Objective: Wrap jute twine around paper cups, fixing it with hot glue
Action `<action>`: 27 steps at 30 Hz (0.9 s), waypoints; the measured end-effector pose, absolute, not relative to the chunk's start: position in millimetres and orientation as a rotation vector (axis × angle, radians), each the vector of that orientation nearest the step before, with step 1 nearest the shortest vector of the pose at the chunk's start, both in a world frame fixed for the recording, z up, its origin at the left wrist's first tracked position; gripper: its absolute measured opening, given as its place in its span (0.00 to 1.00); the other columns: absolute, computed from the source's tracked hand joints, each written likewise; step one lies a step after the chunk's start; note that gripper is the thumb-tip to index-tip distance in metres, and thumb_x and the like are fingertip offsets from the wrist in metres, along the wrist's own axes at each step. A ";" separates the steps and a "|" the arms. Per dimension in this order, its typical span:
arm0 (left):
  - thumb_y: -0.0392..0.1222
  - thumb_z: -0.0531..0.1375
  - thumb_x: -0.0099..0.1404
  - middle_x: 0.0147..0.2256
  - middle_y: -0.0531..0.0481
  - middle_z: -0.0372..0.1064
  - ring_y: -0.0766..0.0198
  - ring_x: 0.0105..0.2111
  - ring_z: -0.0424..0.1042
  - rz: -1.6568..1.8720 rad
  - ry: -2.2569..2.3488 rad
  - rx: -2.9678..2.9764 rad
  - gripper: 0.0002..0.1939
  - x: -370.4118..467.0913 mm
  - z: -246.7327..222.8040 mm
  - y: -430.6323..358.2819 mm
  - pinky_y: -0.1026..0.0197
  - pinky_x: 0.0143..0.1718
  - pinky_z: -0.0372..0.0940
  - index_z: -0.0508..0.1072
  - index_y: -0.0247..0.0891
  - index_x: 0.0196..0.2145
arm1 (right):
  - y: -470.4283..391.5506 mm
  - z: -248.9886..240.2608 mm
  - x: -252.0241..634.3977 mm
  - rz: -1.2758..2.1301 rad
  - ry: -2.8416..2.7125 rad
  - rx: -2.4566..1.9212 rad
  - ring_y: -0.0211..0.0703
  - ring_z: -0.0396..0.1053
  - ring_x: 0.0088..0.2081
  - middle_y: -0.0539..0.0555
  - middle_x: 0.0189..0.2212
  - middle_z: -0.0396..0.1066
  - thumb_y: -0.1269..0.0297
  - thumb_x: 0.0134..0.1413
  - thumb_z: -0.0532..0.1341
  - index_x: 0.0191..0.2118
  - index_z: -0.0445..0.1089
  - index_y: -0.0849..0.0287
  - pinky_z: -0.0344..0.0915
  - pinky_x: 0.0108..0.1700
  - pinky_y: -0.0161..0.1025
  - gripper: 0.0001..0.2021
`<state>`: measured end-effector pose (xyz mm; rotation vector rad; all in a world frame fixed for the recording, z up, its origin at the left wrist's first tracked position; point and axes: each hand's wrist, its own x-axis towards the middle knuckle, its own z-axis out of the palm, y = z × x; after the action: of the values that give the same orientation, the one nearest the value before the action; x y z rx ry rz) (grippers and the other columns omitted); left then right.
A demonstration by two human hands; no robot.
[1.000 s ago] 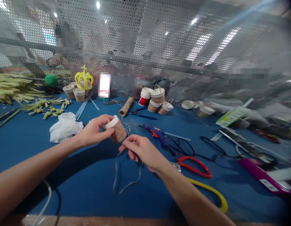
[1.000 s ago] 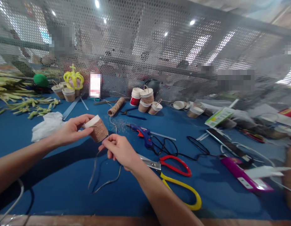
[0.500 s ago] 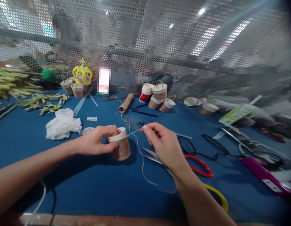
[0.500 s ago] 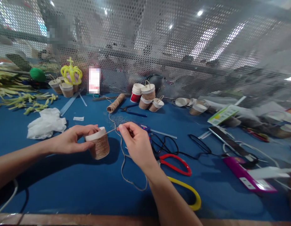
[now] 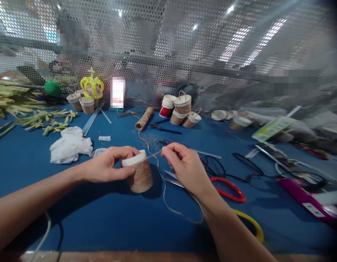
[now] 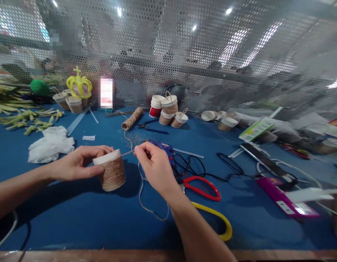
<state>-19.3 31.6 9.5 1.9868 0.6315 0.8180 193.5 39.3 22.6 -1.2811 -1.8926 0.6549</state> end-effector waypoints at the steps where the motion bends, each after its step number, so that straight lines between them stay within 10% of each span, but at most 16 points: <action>1: 0.36 0.54 0.59 0.39 0.44 0.66 0.58 0.44 0.63 0.817 0.630 1.969 0.06 -19.3 10.0 31.1 0.58 0.46 0.58 0.63 0.33 0.25 | 39.4 22.4 193.0 0.664 -1.893 -1.286 0.31 0.52 0.17 0.44 0.14 0.54 0.63 0.53 0.52 0.23 0.63 0.60 0.51 0.19 0.31 0.11; 27: 0.33 0.55 0.58 0.42 0.42 0.65 0.58 0.48 0.61 0.826 0.614 1.934 0.04 -19.4 12.5 28.4 0.58 0.49 0.56 0.64 0.32 0.26 | 38.3 21.4 192.1 0.748 -1.848 -1.288 0.30 0.47 0.16 0.42 0.13 0.50 0.64 0.51 0.53 0.21 0.61 0.59 0.46 0.17 0.31 0.11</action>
<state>-19.4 28.4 12.5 1.9341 0.6136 0.8257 192.1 38.3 21.4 -1.2875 -1.8478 0.7482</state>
